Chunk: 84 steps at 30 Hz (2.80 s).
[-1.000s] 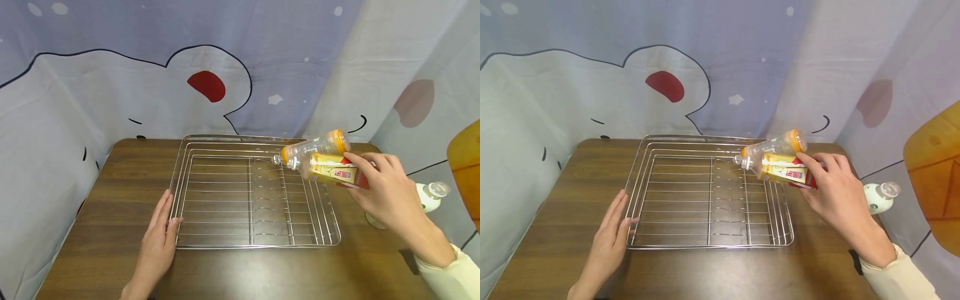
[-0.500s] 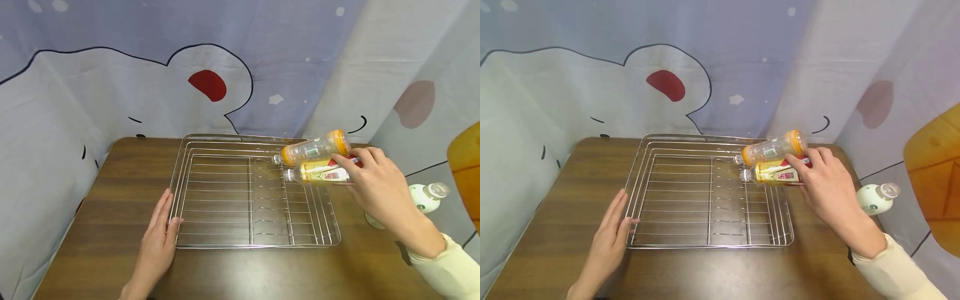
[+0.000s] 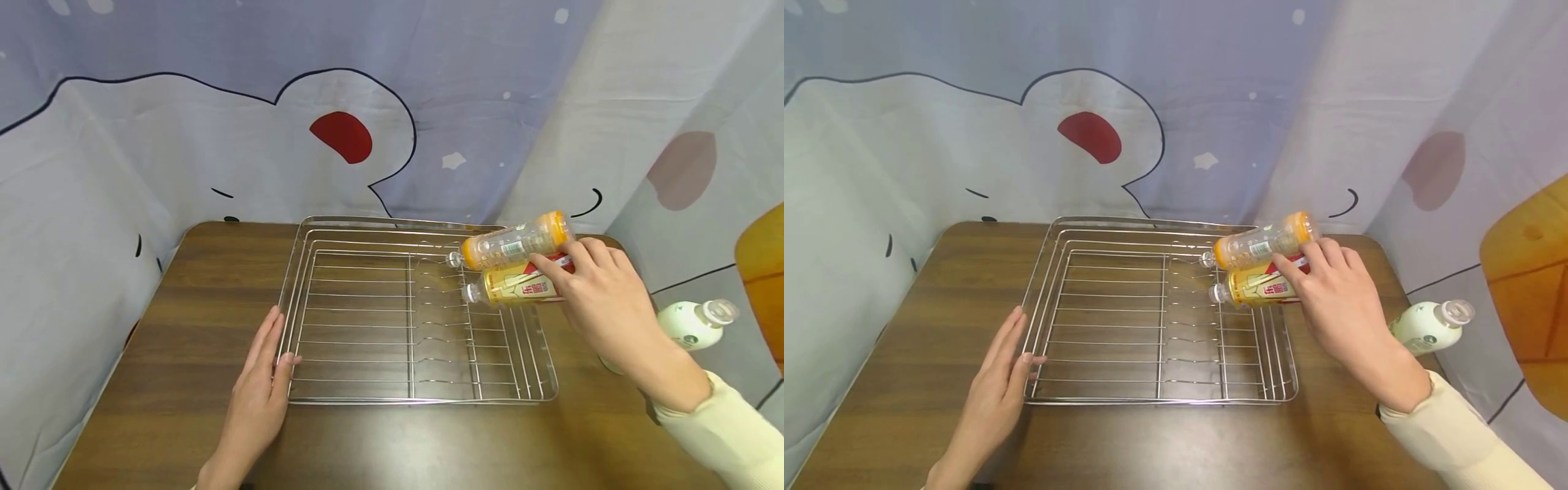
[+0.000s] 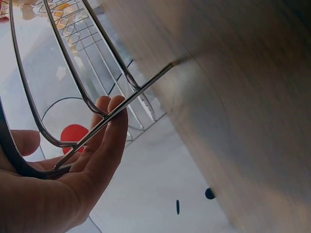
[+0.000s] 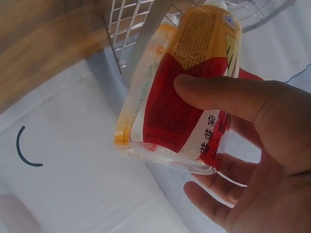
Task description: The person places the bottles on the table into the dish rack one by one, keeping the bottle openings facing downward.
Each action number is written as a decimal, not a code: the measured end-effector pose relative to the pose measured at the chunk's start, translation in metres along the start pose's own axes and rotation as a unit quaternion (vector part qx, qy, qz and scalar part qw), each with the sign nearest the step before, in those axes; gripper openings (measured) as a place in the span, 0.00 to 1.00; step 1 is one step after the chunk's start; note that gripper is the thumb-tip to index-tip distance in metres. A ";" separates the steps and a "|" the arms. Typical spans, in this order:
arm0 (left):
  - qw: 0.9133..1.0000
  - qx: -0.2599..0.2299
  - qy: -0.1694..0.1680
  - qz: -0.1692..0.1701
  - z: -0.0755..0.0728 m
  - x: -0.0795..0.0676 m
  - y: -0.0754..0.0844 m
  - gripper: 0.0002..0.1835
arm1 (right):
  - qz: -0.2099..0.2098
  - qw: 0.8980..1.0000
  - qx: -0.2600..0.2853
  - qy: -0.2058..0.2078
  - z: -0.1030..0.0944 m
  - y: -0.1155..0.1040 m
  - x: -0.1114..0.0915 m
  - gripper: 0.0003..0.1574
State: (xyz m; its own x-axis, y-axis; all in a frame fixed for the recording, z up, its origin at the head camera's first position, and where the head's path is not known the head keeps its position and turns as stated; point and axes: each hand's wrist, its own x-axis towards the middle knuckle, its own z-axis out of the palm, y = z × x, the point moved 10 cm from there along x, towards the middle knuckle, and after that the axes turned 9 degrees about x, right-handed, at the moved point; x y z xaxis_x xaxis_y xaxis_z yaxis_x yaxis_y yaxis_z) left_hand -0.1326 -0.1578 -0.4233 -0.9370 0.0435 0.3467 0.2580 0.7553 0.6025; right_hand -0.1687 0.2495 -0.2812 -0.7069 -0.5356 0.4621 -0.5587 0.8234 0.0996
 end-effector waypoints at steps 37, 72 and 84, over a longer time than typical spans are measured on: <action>1.000 0.001 0.001 -0.005 0.000 0.000 -0.001 0.34 | -0.001 1.000 -0.008 -0.023 0.013 -0.004 0.009 0.39; 1.000 0.000 0.000 -0.004 0.001 -0.001 -0.002 0.33 | -0.030 0.995 -0.037 -0.087 0.035 -0.015 0.021 0.42; 1.000 -0.003 0.001 -0.007 0.001 0.000 -0.002 0.32 | -0.040 0.989 -0.078 -0.118 0.045 -0.021 0.026 0.43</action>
State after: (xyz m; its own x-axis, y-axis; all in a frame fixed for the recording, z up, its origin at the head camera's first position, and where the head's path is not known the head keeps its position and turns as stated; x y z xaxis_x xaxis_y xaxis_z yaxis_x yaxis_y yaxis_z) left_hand -0.1330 -0.1583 -0.4254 -0.9402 0.0309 0.3392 0.2453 0.7523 0.6114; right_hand -0.1951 0.2103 -0.3111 -0.7547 -0.6143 0.2305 -0.5565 0.7854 0.2710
